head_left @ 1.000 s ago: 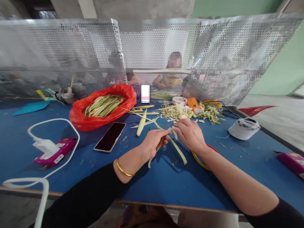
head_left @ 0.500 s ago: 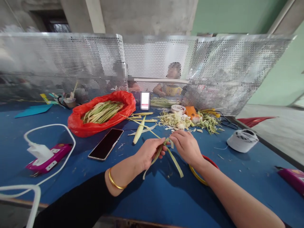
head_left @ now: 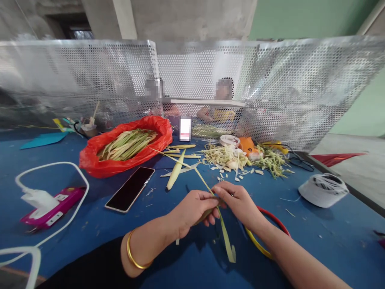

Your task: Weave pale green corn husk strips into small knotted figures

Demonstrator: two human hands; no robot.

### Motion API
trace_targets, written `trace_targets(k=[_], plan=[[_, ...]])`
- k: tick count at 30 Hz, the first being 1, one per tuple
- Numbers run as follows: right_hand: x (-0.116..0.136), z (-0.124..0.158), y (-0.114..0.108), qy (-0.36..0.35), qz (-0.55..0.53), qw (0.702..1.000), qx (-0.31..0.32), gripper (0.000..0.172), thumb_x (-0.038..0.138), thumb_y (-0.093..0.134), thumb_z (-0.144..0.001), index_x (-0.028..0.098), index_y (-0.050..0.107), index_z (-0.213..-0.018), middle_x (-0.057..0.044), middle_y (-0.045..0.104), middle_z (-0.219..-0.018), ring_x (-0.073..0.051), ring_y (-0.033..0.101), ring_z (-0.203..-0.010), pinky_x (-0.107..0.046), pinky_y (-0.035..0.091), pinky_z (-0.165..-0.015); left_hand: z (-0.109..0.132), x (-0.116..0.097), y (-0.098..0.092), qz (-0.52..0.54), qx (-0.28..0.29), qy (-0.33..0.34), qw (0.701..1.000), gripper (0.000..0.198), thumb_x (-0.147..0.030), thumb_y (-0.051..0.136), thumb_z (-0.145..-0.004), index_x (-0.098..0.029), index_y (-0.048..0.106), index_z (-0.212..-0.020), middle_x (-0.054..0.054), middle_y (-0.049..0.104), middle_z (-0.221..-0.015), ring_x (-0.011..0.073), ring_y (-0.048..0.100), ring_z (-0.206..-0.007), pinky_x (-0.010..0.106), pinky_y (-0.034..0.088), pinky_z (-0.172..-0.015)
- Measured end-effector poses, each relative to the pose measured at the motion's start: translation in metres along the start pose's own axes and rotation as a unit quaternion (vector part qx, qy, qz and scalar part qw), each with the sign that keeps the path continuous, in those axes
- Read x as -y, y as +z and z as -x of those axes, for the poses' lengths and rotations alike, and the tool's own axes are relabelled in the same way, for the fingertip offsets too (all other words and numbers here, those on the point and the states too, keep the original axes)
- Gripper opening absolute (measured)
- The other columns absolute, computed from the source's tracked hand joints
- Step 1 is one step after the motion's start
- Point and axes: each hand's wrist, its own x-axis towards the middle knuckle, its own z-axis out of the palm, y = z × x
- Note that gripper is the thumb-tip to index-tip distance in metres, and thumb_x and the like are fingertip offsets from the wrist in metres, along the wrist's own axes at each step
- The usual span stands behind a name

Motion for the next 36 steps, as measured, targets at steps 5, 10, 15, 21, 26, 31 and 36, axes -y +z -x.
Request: trace_targets(k=[5, 10, 15, 21, 26, 31, 36], plan=[[0.008, 0.006, 0.003, 0.147, -0.208, 0.966, 0.042, 0.027, 0.041, 0.073, -0.071, 0.017, 0.061, -0.069, 0.004, 0.053, -0.055, -0.009, 0.045, -0.048, -0.023, 0.036, -0.047, 0.001, 0.004, 0.003, -0.033, 0.017, -0.007, 0.999, 0.025, -0.037, 0.062, -0.077, -0.012, 0.067, -0.077, -0.002, 0.058, -0.056, 0.0074, 0.051, -0.044, 0.020, 0.038, -0.044], [0.013, 0.009, 0.006, 0.151, -0.232, 0.961, 0.011, 0.026, 0.037, 0.072, -0.072, 0.017, 0.056, -0.066, 0.005, 0.050, -0.054, -0.007, 0.040, -0.047, -0.020, 0.033, -0.044, 0.005, 0.004, 0.007, -0.047, -0.009, -0.010, 0.999, 0.019, -0.030, 0.061, -0.075, -0.013, 0.068, -0.072, -0.003, 0.057, -0.050, 0.0078, 0.050, -0.041, 0.020, 0.040, -0.044], [0.016, 0.014, 0.011, 0.153, -0.233, 0.959, -0.041, 0.024, 0.035, 0.071, -0.071, 0.017, 0.054, -0.068, 0.005, 0.049, -0.061, -0.007, 0.038, -0.051, -0.017, 0.031, -0.040, 0.011, -0.001, 0.012, -0.049, -0.003, -0.008, 0.999, 0.023, -0.028, 0.060, -0.073, -0.014, 0.063, -0.056, 0.000, 0.059, -0.049, 0.0070, 0.050, -0.040, 0.020, 0.042, -0.046], [0.014, 0.016, 0.014, 0.138, -0.198, 0.968, -0.075, 0.020, 0.033, 0.066, -0.074, 0.019, 0.054, -0.069, 0.004, 0.049, -0.066, -0.007, 0.037, -0.050, -0.016, 0.033, -0.035, 0.013, -0.004, 0.017, -0.053, 0.001, -0.025, 0.998, 0.023, -0.024, 0.058, -0.072, -0.014, 0.062, -0.051, 0.001, 0.061, -0.051, 0.0069, 0.050, -0.039, 0.020, 0.041, -0.046], [0.015, 0.017, 0.014, 0.135, -0.162, 0.974, -0.083, 0.017, 0.031, 0.065, -0.076, 0.019, 0.054, -0.070, 0.006, 0.046, -0.063, -0.005, 0.033, -0.044, -0.015, 0.030, -0.033, 0.013, -0.002, 0.017, -0.045, 0.006, -0.032, 0.998, 0.025, -0.023, 0.057, -0.072, -0.013, 0.061, -0.050, 0.001, 0.058, -0.047, 0.0069, 0.049, -0.039, 0.019, 0.039, -0.046], [0.017, 0.016, 0.014, 0.153, -0.173, 0.971, -0.062, 0.021, 0.035, 0.066, -0.076, 0.020, 0.053, -0.069, 0.008, 0.043, -0.057, -0.004, 0.031, -0.038, -0.017, 0.028, -0.030, 0.012, -0.001, 0.017, -0.006, 0.010, -0.050, 0.999, 0.022, -0.025, 0.063, -0.071, -0.012, 0.063, -0.054, 0.002, 0.059, -0.049, 0.0070, 0.049, -0.039, 0.020, 0.040, -0.045], [0.014, 0.004, -0.001, 0.130, -0.194, 0.972, 0.001, 0.030, 0.047, 0.062, -0.080, 0.017, 0.062, -0.074, 0.000, 0.058, -0.073, -0.010, 0.050, -0.057, -0.020, 0.043, -0.046, 0.008, -0.002, 0.012, 0.078, -0.035, -0.058, 0.995, 0.026, -0.036, 0.067, -0.076, -0.010, 0.069, -0.074, 0.000, 0.059, -0.055, 0.0070, 0.050, -0.042, 0.019, 0.040, -0.044]])
